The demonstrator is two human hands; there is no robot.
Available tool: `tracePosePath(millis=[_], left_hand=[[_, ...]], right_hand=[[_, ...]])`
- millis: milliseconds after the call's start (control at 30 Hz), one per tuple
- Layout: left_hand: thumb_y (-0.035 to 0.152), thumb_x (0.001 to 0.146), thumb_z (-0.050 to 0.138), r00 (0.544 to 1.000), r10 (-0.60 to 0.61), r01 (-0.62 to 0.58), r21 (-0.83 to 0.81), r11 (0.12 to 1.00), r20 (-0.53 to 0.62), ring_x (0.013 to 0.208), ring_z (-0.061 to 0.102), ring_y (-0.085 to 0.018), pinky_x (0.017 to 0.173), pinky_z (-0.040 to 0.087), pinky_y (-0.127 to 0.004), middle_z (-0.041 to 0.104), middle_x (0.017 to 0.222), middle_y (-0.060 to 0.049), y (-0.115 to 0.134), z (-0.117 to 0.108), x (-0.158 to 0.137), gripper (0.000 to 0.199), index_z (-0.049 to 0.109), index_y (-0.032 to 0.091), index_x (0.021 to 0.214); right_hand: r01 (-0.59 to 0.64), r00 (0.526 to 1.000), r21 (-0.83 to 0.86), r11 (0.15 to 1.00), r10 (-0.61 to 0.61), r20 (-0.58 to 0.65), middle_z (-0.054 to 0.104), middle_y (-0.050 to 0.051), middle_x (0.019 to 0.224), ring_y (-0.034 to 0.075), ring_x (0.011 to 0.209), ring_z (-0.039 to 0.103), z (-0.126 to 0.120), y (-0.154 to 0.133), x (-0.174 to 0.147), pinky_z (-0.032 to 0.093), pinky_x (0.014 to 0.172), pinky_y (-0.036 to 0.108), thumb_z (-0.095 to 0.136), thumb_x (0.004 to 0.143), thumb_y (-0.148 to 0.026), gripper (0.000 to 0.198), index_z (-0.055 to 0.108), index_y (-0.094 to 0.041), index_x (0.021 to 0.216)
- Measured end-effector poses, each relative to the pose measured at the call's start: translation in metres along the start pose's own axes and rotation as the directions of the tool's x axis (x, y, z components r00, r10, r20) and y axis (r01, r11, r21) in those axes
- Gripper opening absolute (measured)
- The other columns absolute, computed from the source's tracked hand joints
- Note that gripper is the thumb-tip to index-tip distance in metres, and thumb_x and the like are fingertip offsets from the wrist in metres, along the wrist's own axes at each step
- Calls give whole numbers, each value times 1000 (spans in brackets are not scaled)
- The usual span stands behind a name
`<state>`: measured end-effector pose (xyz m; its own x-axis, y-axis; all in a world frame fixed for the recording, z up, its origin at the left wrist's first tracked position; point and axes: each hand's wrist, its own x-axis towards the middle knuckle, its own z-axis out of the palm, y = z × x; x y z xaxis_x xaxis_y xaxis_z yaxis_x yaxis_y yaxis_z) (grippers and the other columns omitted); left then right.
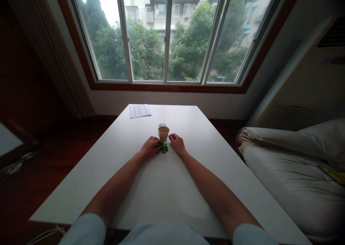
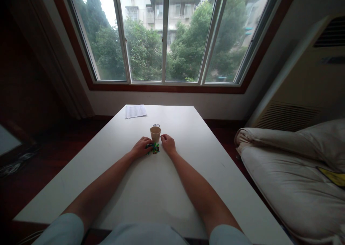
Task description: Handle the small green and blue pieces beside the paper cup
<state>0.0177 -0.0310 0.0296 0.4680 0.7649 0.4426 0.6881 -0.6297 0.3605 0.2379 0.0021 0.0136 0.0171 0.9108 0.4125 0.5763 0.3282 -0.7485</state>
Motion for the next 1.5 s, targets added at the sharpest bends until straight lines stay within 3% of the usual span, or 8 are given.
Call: tracePosePath(millis=[733,1067,1500], left_hand=[[19,83,62,997,-79,79,-18,997,-22,94,59,-22,86,49,-34,70,92,-5,-3,3,1,21,76,26,97],[21,87,58,991,-101,96,-54,994,-90,87,60,-17,80,49,-30,68,92,-4,2,0,2,18,74,24,93],[18,86,58,983,-130,109,-163,981,-126,85,63,-15,79,53,-29,67,96,-3,0,5,2,21,70,24,102]], right_hand=[[30,999,16,999,-30,29,73,2,86,18,76,62,-3,-6,-4,47,72,29,47,92,-42,30,71,-23,91],[28,999,5,1000,-28,36,73,2,86,17,75,61,-3,-6,-4,46,73,27,48,92,-41,29,71,-23,90],[48,998,6,999,-48,36,72,2,86,17,75,61,-3,-3,-4,46,72,27,48,92,-42,30,71,-24,90]])
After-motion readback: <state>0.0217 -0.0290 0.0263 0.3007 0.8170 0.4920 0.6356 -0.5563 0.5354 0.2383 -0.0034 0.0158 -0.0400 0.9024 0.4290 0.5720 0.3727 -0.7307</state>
